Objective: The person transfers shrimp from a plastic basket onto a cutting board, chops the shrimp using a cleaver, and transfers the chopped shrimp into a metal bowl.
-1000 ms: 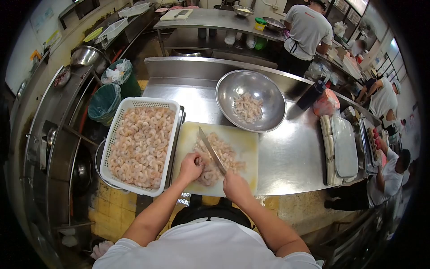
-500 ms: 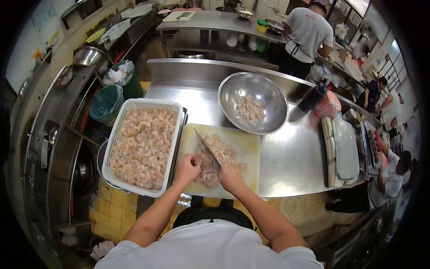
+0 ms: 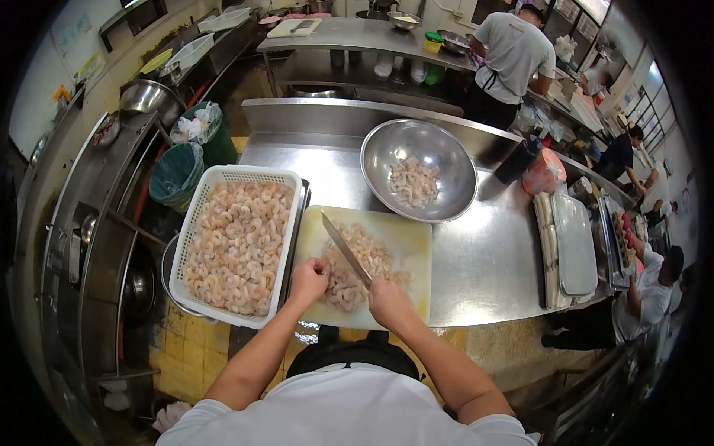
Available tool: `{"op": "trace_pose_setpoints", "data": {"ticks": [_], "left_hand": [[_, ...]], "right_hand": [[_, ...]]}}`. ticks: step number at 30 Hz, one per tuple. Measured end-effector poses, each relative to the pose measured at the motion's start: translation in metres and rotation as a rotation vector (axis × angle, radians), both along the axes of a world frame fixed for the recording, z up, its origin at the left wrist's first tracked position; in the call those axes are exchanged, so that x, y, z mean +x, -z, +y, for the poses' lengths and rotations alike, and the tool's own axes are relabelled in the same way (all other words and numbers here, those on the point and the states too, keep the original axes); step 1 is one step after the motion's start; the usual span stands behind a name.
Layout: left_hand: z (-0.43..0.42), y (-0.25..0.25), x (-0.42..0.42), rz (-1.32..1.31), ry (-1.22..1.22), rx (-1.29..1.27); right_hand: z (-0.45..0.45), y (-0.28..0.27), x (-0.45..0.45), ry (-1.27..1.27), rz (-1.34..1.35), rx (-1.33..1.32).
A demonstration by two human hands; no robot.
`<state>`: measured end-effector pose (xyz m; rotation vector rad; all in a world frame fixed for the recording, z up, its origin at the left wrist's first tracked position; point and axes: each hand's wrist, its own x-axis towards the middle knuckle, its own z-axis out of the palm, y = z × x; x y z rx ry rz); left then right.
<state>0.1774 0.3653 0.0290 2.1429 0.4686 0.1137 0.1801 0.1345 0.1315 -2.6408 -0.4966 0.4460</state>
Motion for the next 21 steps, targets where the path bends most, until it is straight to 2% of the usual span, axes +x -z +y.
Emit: {"op": "trace_pose_setpoints", "data": {"ticks": [5, 11, 14, 20, 21], "left_hand": [[-0.001, -0.009, 0.005, 0.025, -0.019, -0.042], [0.0, -0.002, -0.001, 0.039, -0.003, -0.056], [-0.004, -0.007, -0.002, 0.0, 0.017, -0.044], [-0.011, -0.004, -0.002, -0.059, 0.061, -0.103], [-0.009, 0.0, -0.002, -0.067, 0.072, -0.097]], "right_hand": [[-0.003, 0.028, -0.003, -0.003, -0.011, -0.032], [-0.005, 0.003, 0.019, 0.107, -0.052, 0.009], [-0.018, 0.054, 0.031, 0.075, -0.076, -0.018], [-0.018, 0.003, 0.023, 0.147, -0.046, 0.016], [-0.021, 0.018, 0.023, 0.136, -0.096, 0.025]]}}
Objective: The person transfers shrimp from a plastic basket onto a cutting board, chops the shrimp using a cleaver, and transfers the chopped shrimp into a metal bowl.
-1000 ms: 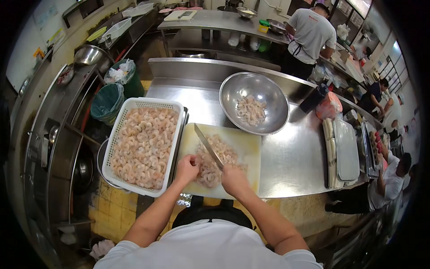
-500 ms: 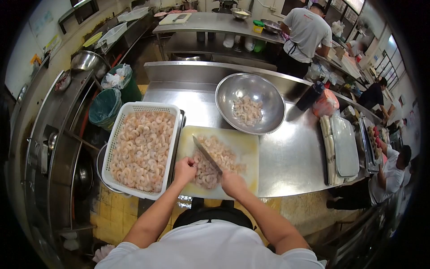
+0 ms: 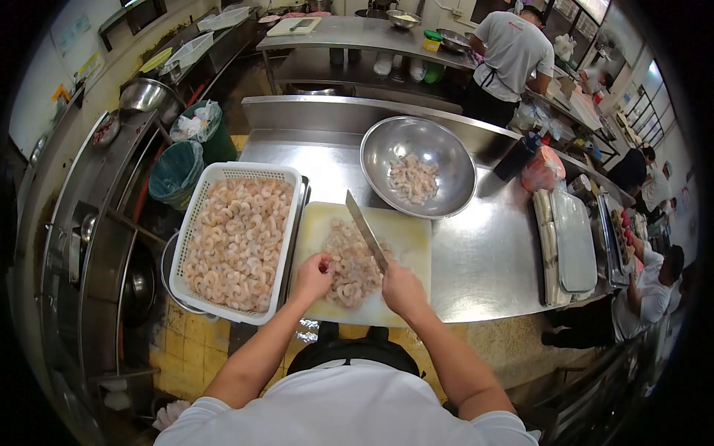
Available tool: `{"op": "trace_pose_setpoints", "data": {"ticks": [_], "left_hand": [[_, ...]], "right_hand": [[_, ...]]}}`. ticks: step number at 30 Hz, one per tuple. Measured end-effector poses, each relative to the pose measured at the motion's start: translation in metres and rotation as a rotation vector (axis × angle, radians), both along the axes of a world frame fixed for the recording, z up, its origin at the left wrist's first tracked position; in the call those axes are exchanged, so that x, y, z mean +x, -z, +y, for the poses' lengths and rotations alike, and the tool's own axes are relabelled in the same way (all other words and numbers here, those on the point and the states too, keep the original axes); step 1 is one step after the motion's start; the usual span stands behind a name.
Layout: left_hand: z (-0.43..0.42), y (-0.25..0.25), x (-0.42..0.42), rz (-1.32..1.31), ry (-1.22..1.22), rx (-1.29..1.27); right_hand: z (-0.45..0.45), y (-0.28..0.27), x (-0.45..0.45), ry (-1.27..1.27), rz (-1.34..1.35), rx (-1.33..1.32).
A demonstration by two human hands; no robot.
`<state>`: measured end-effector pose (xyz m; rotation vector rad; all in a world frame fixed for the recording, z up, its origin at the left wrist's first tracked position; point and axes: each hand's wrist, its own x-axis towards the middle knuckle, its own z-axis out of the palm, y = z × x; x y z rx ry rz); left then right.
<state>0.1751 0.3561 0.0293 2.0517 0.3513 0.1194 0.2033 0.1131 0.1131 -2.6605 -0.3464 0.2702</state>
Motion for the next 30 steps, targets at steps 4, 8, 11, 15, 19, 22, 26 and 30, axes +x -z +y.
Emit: {"op": "trace_pose_setpoints", "data": {"ticks": [4, 8, 11, 15, 19, 22, 26, 30], "left_hand": [[-0.003, -0.008, -0.004, -0.016, 0.025, -0.042], [-0.002, -0.029, -0.015, -0.472, 0.302, 0.302], [-0.008, -0.021, -0.02, -0.427, 0.519, 0.251], [-0.014, -0.01, -0.015, -0.257, 0.593, 0.338], [-0.015, -0.018, 0.001, -0.177, 0.631, 0.394], [-0.012, -0.014, 0.01, -0.148, 0.676, 0.385], [-0.008, -0.01, 0.012, -0.092, 0.676, 0.388], [-0.006, -0.017, 0.009, -0.065, 0.684, 0.427]], "right_hand": [[-0.008, 0.033, -0.002, 0.006, -0.02, -0.012], [-0.005, -0.014, -0.032, 0.014, 0.042, 0.02], [0.001, -0.031, -0.058, 0.0, 0.153, -0.013], [0.019, 0.022, -0.059, -0.086, 0.069, -0.005], [0.025, 0.01, -0.045, -0.092, 0.069, -0.055], [0.016, -0.023, -0.064, -0.105, 0.057, -0.011], [0.023, -0.002, -0.066, -0.073, 0.135, -0.055], [0.03, 0.002, -0.048, -0.097, 0.085, -0.031]]}}
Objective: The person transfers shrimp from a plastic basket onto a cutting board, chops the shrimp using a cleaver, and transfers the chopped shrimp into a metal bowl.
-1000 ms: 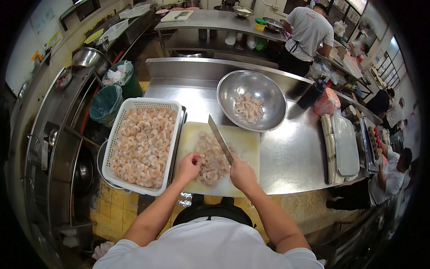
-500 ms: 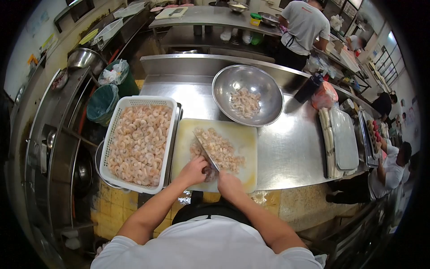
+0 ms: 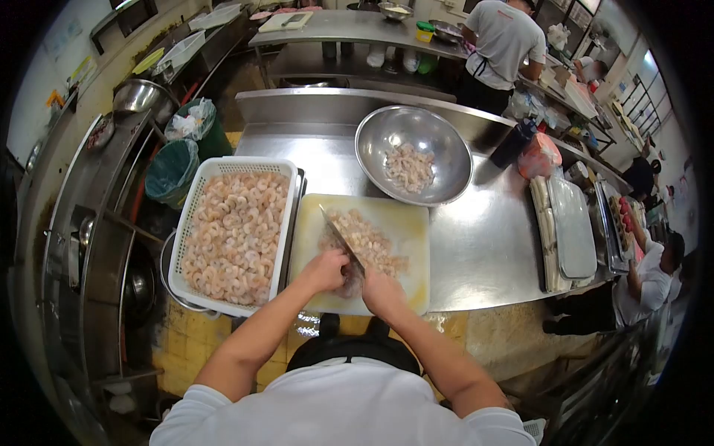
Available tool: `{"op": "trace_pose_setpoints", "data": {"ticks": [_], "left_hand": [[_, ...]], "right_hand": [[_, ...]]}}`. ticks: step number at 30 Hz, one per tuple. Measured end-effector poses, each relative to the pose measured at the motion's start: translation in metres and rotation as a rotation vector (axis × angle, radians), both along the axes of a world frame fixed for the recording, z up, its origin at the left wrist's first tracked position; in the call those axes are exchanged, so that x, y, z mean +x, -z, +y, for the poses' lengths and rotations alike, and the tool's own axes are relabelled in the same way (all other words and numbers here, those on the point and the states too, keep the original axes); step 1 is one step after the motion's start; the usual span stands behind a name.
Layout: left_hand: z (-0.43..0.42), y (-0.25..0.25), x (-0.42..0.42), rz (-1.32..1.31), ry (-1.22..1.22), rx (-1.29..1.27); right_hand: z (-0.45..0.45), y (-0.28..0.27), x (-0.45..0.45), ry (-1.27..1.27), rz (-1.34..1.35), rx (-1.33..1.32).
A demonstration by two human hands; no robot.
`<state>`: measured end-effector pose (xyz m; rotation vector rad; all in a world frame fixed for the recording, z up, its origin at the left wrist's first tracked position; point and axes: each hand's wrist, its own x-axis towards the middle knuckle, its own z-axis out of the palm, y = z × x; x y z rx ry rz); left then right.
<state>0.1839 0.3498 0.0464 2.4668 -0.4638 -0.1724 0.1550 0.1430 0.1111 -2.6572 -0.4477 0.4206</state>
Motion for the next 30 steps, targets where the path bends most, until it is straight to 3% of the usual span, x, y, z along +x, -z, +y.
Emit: {"op": "trace_pose_setpoints", "data": {"ticks": [4, 7, 10, 16, 19, 23, 25, 28, 30], "left_hand": [[0.003, -0.017, -0.003, 0.035, -0.104, -0.097], [0.009, -0.021, -0.016, 0.026, -0.237, -0.141], [0.01, -0.004, -0.026, -0.129, -0.229, -0.177], [0.005, -0.001, -0.034, -0.062, -0.333, -0.272], [-0.002, 0.007, -0.04, -0.186, -0.565, -0.081], [-0.002, 0.0, -0.037, 0.07, -0.636, -0.076], [0.001, -0.002, -0.034, 0.124, -0.654, -0.161], [0.006, 0.004, -0.038, 0.097, -0.625, -0.255], [0.008, 0.018, -0.036, 0.11, -0.621, -0.294]], "right_hand": [[-0.002, -0.046, -0.015, 0.014, -0.012, -0.004], [-0.004, 0.028, -0.015, -0.007, -0.011, -0.007], [0.006, 0.033, 0.008, -0.003, -0.06, 0.022], [0.001, -0.041, -0.023, 0.064, 0.087, -0.021], [-0.002, 0.026, -0.021, 0.054, 0.029, 0.001], [0.003, 0.045, 0.01, 0.013, -0.05, 0.033], [0.003, -0.008, 0.005, 0.042, 0.04, 0.012], [-0.005, -0.034, -0.018, 0.063, 0.022, 0.041], [-0.004, 0.003, -0.021, 0.02, 0.018, 0.021]]}}
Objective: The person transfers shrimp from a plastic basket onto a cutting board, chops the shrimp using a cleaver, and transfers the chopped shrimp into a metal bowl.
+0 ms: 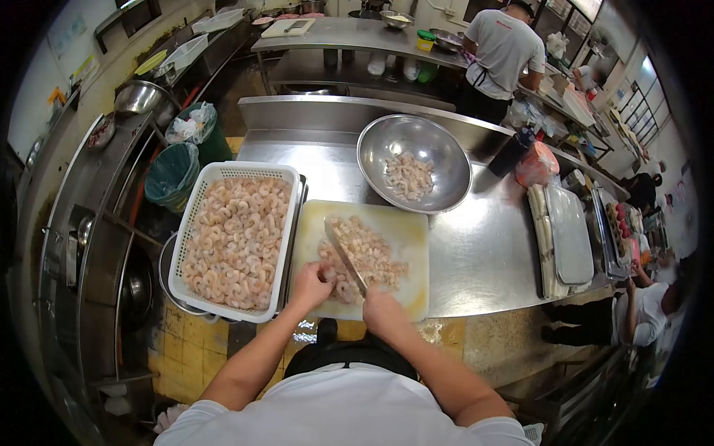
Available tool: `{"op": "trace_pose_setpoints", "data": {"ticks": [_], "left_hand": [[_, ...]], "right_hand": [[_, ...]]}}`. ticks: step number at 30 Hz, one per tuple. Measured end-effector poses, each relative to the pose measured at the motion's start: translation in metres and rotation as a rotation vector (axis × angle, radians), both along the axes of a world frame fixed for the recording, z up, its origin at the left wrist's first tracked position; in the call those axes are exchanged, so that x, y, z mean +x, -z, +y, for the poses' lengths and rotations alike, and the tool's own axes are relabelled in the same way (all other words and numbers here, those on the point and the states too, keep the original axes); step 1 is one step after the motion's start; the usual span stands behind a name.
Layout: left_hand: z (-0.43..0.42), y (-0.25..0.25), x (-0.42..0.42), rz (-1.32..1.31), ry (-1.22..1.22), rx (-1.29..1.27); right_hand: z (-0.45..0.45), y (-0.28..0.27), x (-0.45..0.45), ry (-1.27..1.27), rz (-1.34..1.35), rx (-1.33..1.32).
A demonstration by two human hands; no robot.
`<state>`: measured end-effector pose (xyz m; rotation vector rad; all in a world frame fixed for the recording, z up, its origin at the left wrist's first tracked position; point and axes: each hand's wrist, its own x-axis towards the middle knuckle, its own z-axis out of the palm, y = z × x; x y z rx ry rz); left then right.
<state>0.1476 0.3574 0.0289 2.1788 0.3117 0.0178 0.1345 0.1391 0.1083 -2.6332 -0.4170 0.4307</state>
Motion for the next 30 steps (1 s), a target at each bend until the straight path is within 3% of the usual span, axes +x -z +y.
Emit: {"op": "trace_pose_setpoints", "data": {"ticks": [4, 7, 10, 13, 16, 22, 25, 30], "left_hand": [[0.0, -0.004, -0.003, 0.067, 0.007, -0.073], [0.001, -0.007, -0.01, -0.044, -0.013, -0.08], [-0.001, -0.032, -0.024, -0.104, 0.066, 0.163], [-0.011, -0.041, -0.036, -0.082, 0.191, 0.214], [-0.021, -0.025, -0.035, -0.148, 0.21, 0.25], [-0.018, -0.014, -0.027, -0.08, 0.063, 0.13], [-0.013, -0.022, -0.027, -0.06, 0.132, 0.164], [-0.024, -0.035, -0.028, -0.147, 0.211, 0.205]], "right_hand": [[0.021, 0.029, 0.023, 0.034, -0.022, 0.009], [0.013, -0.006, 0.024, 0.014, -0.043, 0.001], [0.005, -0.046, 0.005, 0.048, 0.016, -0.004], [0.001, 0.016, 0.009, 0.012, 0.078, -0.074], [0.01, 0.023, 0.029, -0.013, -0.05, -0.045], [0.0, -0.045, 0.009, 0.097, 0.039, -0.052], [-0.004, 0.023, 0.019, 0.121, 0.003, -0.023], [-0.008, 0.026, 0.024, 0.099, -0.05, 0.065]]}}
